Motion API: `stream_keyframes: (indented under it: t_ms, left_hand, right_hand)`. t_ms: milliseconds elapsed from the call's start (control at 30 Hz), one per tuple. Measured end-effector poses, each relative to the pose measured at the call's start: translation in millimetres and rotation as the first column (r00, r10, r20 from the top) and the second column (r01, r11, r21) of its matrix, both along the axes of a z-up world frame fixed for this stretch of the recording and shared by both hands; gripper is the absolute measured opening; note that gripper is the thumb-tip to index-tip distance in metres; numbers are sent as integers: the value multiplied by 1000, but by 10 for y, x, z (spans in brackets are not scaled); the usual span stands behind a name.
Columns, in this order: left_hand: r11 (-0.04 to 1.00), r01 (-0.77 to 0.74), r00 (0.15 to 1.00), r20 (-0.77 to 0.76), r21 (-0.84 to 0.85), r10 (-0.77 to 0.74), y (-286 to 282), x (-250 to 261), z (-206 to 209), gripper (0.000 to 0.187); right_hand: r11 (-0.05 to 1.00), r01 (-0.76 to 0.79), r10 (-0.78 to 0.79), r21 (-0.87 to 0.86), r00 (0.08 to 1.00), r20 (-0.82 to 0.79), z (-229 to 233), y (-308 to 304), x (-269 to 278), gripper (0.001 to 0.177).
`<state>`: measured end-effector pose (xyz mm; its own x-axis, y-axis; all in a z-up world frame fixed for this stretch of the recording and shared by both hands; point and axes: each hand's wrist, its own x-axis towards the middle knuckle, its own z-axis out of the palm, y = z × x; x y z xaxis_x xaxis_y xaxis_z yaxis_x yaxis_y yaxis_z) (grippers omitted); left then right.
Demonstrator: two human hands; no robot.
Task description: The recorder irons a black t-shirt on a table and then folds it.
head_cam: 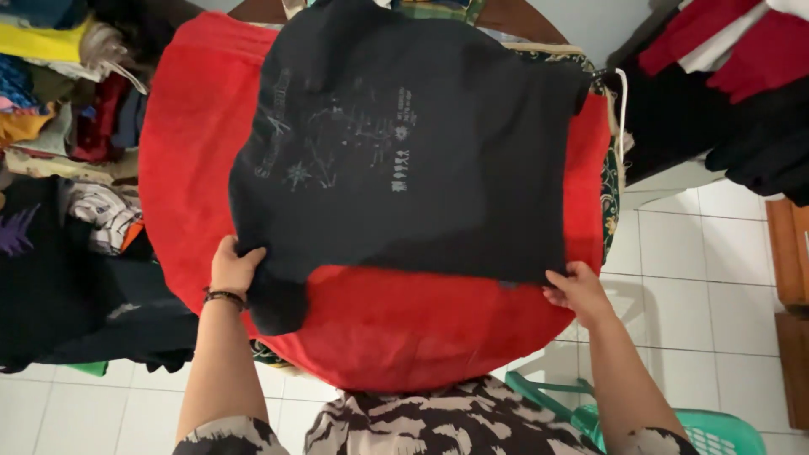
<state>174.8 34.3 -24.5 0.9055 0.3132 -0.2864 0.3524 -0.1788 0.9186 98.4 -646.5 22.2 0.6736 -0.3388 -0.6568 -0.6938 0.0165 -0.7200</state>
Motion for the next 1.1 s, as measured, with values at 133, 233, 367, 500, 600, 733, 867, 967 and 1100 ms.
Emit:
stream_keyframes:
  t_ms: [133, 233, 367, 500, 600, 733, 867, 967, 1100]
  left_hand:
    - [781, -139, 985, 2, 609, 174, -322, 90, 451, 70]
    - [398, -369, 926, 299, 840, 228, -944, 175, 870, 70]
    - [524, -114, 965, 219, 844, -142, -2103, 322, 1503, 44]
    - [354, 472, 668, -66, 807, -741, -3269, 232, 1465, 60]
    - [167, 634, 394, -129, 755, -910, -3846, 70, 894, 77]
    - [70, 789, 228, -186, 610, -956, -4282, -69, 760, 81]
    - [-21, 750, 160, -212, 661, -964, -4520, -109, 529, 79]
    - [-26, 713, 139, -178, 700, -974, -4660, -109, 446, 76]
    - [17, 712, 144, -122, 702, -982, -4792, -162, 409, 66]
  right_hand:
    - [908, -318, 239, -274, 928, -285, 227, -235, 366, 43]
    - [343, -399, 517, -850, 836, -184, 227, -734, 942, 33]
    - [322, -84, 594, -943, 793, 133, 918, -605, 2069, 17]
    - [-66, -5, 757, -998, 651, -53, 1264, -478, 2976, 34]
    - [-93, -119, 794, -989, 590, -146, 1286, -418, 3407, 49]
    - [-69, -394, 769, -917, 564, -300, 1427, -203, 3651, 68]
    - [30, -448, 851, -894, 480, -212, 1130, -297, 3897, 81]
    - [-9, -449, 858, -893, 456, -238, 1164, -294, 3896, 88]
    - [-113, -529, 778, -841, 480, -406, 1215, -493, 3759, 94]
